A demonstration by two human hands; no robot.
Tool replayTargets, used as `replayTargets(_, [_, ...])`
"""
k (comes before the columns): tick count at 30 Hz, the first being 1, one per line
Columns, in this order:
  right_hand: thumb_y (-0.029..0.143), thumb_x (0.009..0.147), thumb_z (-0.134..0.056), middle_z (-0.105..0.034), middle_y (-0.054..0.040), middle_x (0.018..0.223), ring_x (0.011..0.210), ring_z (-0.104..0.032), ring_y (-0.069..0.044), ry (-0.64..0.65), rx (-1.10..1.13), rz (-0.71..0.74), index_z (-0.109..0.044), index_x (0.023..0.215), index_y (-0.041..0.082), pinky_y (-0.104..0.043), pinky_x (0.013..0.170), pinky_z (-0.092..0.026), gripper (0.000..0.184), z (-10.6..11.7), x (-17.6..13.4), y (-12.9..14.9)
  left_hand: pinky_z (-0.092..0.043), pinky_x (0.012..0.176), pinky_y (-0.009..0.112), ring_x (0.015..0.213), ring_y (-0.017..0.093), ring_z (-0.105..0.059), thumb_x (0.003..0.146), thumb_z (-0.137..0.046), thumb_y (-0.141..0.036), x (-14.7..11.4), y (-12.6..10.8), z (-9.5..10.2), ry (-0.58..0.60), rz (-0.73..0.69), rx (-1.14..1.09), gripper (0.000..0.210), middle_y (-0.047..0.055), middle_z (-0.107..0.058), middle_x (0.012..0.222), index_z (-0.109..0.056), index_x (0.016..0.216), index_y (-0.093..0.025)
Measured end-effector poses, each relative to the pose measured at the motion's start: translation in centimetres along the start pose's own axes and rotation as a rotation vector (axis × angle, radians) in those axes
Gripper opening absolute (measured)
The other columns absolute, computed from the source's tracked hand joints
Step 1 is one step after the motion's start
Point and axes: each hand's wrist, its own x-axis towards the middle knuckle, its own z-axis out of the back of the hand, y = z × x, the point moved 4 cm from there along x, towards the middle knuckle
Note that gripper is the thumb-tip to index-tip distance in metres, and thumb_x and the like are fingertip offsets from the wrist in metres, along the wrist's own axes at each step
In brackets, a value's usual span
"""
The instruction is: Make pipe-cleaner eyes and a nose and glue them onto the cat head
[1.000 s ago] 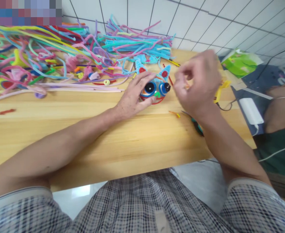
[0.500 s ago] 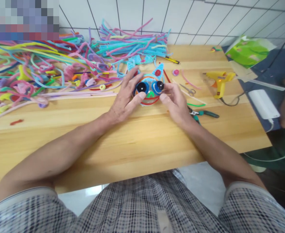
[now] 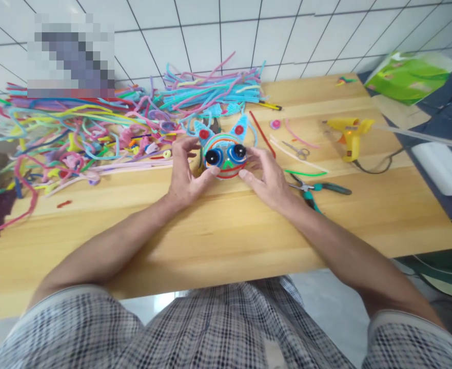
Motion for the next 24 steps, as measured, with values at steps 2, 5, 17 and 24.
replayTargets(2, [0.047, 0.104, -0.069, -0.073, -0.0146, 0.144, 0.127, -0.072, -0.033, 0.016, -0.018, 0.006, -0.056, 0.152, 0.027, -0.057, 0.113, -0.061, 0.053, 0.0, -0.1, 0.1, -0.058, 0.101, 0.048, 0.120, 0.030, -0.067, 0.090, -0.079, -0.080, -0.2, 0.2, -0.2, 0.004, 0.024, 0.011, 0.083, 0.013, -0.059, 0.139, -0.049, 0.147, -0.027])
replayTargets(5, [0.046, 0.106, -0.067, -0.072, -0.0147, 0.147, 0.131, -0.071, -0.034, 0.032, -0.062, 0.031, -0.054, 0.153, 0.028, -0.059, 0.115, -0.060, 0.053, 0.1, -0.2, 0.1, -0.058, 0.098, 0.047, 0.115, 0.029, -0.068, 0.086, -0.084, -0.079, -0.5, 0.6, -0.6, 0.000, 0.088, 0.015, 0.086, 0.012, -0.060, 0.136, -0.049, 0.144, -0.027])
replayTargets(17, [0.038, 0.108, -0.062, -0.068, -0.0190, 0.153, 0.144, -0.065, -0.034, 0.051, -0.158, 0.158, -0.050, 0.156, 0.024, -0.059, 0.120, -0.057, 0.051, 0.1, -0.8, -0.1, -0.064, 0.088, 0.040, 0.107, 0.027, -0.073, 0.077, -0.090, -0.081, 0.0, 0.4, -1.2, 0.075, 0.230, -0.185, 0.091, 0.013, -0.069, 0.132, -0.054, 0.137, -0.023])
replayTargets(24, [0.037, 0.109, -0.059, -0.068, -0.0162, 0.155, 0.148, -0.063, -0.034, 0.055, -0.218, 0.118, -0.051, 0.158, 0.027, -0.062, 0.125, -0.053, 0.051, -0.2, -0.8, 0.0, -0.064, 0.108, 0.053, 0.124, 0.037, -0.072, 0.063, -0.100, -0.078, 1.0, -0.5, -1.1, 0.179, 0.259, -0.167, 0.092, 0.014, -0.072, 0.131, -0.061, 0.126, -0.022])
